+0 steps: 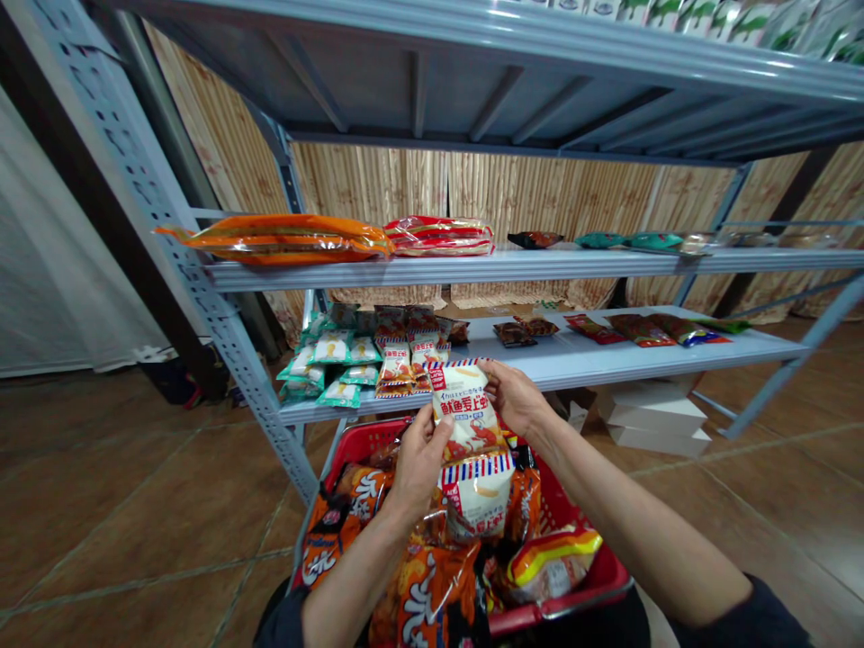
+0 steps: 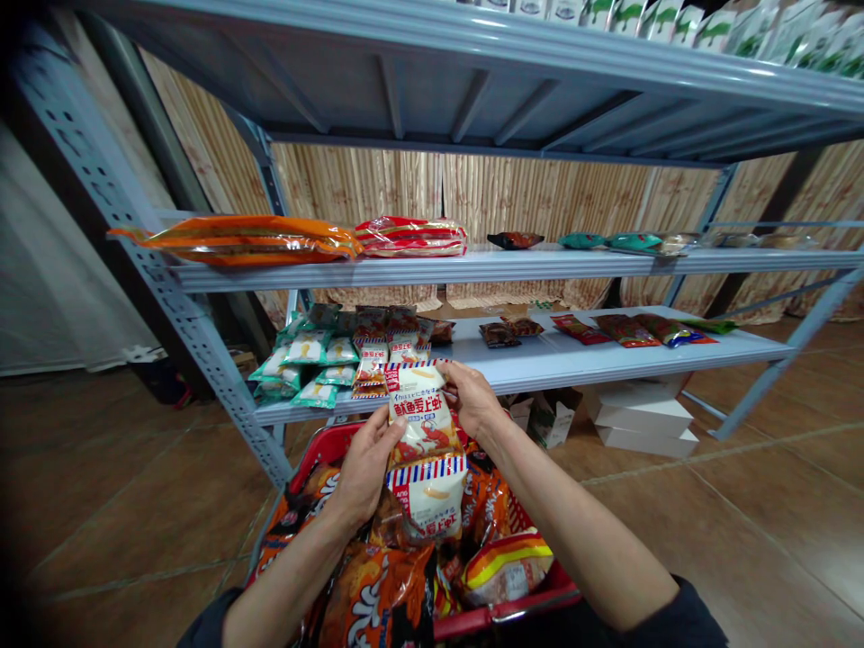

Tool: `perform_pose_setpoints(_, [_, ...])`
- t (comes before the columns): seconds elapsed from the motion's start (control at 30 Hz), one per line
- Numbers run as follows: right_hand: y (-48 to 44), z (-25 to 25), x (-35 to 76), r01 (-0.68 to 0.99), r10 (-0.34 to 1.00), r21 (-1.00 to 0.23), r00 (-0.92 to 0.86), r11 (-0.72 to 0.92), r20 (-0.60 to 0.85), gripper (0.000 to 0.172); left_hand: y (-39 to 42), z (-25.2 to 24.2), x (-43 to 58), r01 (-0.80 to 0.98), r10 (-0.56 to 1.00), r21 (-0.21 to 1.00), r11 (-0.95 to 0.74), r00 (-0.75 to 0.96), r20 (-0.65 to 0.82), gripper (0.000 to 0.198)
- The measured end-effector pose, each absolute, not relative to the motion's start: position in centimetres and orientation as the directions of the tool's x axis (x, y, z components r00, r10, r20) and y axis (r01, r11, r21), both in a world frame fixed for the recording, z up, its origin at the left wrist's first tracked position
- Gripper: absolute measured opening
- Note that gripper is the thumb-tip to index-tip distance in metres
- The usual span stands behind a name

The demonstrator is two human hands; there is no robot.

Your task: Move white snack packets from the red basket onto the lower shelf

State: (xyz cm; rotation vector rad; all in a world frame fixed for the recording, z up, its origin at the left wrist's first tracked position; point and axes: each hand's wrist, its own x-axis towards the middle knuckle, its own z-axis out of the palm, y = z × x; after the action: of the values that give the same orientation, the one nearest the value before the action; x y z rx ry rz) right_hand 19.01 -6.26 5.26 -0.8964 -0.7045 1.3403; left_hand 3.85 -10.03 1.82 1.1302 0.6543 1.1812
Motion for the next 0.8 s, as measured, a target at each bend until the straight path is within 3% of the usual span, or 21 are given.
perform_pose_setpoints(0.47, [-8.4, 4.3, 19.7, -0.418, 0.996, -0.908, -0.078, 0.009, 0.045, 0.026, -9.4, 2.1, 4.4, -0.450, 0.967, 0.893, 0.024, 0.237, 0.093, 0.039])
perform_pose_setpoints(0.6, [-9.4, 4.3, 19.4, -0.402, 0.984, -0.916, -0.163, -0.007, 0.065, 0.037, -9.2, 2.3, 4.4, -0.467, 0.976, 0.884, 0.014, 0.197, 0.088, 0.036])
perform_pose_setpoints(0.8, [-9.5, 3.4, 19.1, -0.389, 0.985, -0.921, -0.152, 0.013, 0.078, 0.043, -9.1, 2.4, 4.3, -0.476, 0.975, 0.879, 0.005, 0.197, 0.101, 0.039])
